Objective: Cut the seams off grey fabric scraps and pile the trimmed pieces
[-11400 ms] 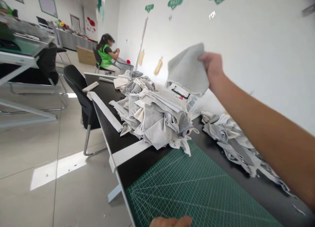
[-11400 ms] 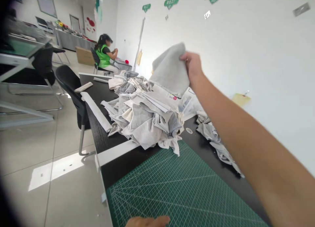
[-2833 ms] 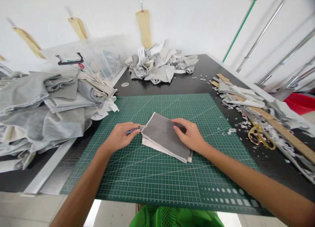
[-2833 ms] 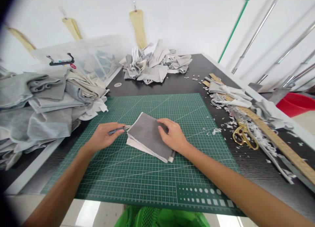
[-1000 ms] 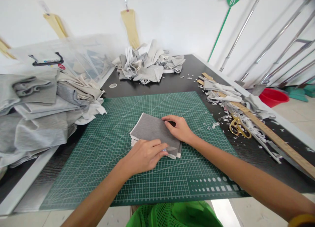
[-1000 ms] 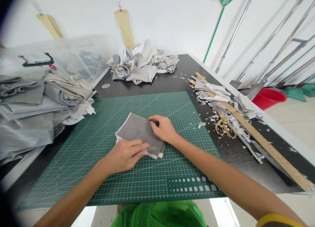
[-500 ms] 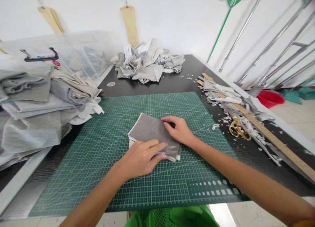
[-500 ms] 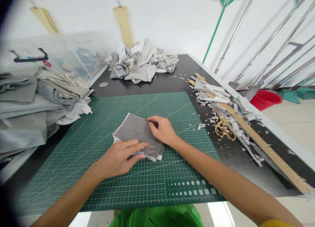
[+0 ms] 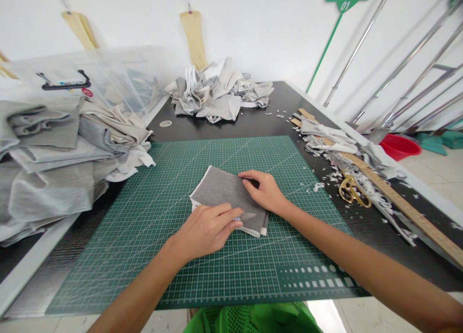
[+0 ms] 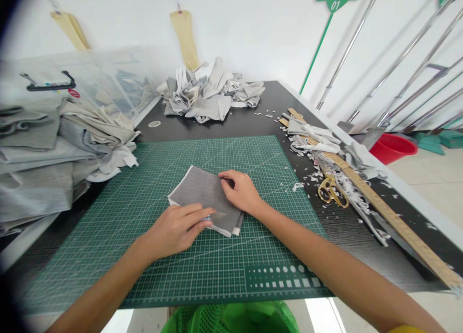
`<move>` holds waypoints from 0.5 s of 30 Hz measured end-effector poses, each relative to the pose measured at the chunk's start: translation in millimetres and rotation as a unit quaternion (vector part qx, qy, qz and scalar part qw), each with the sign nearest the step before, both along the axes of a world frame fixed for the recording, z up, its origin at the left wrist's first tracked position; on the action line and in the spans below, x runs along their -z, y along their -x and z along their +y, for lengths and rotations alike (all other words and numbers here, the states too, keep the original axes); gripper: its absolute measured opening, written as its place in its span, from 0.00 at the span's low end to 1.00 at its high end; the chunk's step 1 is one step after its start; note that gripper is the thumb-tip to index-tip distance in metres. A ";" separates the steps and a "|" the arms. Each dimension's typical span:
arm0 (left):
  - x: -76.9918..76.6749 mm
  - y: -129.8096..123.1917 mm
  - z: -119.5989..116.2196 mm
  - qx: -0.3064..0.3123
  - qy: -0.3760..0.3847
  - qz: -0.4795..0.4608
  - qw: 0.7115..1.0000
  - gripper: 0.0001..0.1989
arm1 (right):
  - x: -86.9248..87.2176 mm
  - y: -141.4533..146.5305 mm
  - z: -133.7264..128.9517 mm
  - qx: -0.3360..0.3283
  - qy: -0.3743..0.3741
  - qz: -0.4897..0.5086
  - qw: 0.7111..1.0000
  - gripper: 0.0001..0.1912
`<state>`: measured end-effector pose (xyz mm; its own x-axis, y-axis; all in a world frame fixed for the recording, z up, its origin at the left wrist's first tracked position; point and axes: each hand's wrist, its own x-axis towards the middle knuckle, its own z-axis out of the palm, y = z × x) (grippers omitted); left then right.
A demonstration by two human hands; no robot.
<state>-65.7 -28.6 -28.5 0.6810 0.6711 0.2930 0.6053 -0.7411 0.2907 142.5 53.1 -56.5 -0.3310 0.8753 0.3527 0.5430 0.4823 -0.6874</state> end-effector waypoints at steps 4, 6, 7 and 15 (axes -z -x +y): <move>-1.3 0.1 -0.5 -0.013 -0.003 -0.014 1.000 0.16 | -0.2 0.0 -0.5 0.000 0.001 -0.001 1.000 0.14; -1.2 0.3 -0.7 -0.009 -0.002 0.000 1.000 0.15 | -0.6 0.2 -0.7 0.001 0.001 -0.002 1.000 0.13; -1.0 0.5 -0.8 -0.008 -0.002 0.005 1.000 0.14 | -1.0 0.3 -0.8 0.001 0.001 -0.002 1.000 0.13; -1.9 1.2 -0.8 -0.022 -0.009 0.003 1.000 0.15 | -0.1 0.4 -0.6 0.000 0.002 0.000 1.000 0.14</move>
<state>-66.9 -29.4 -26.6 0.6529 0.6951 0.3008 0.6391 -0.7188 0.2738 142.1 52.5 -56.4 -0.3309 0.8769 0.3487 0.5440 0.4791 -0.6889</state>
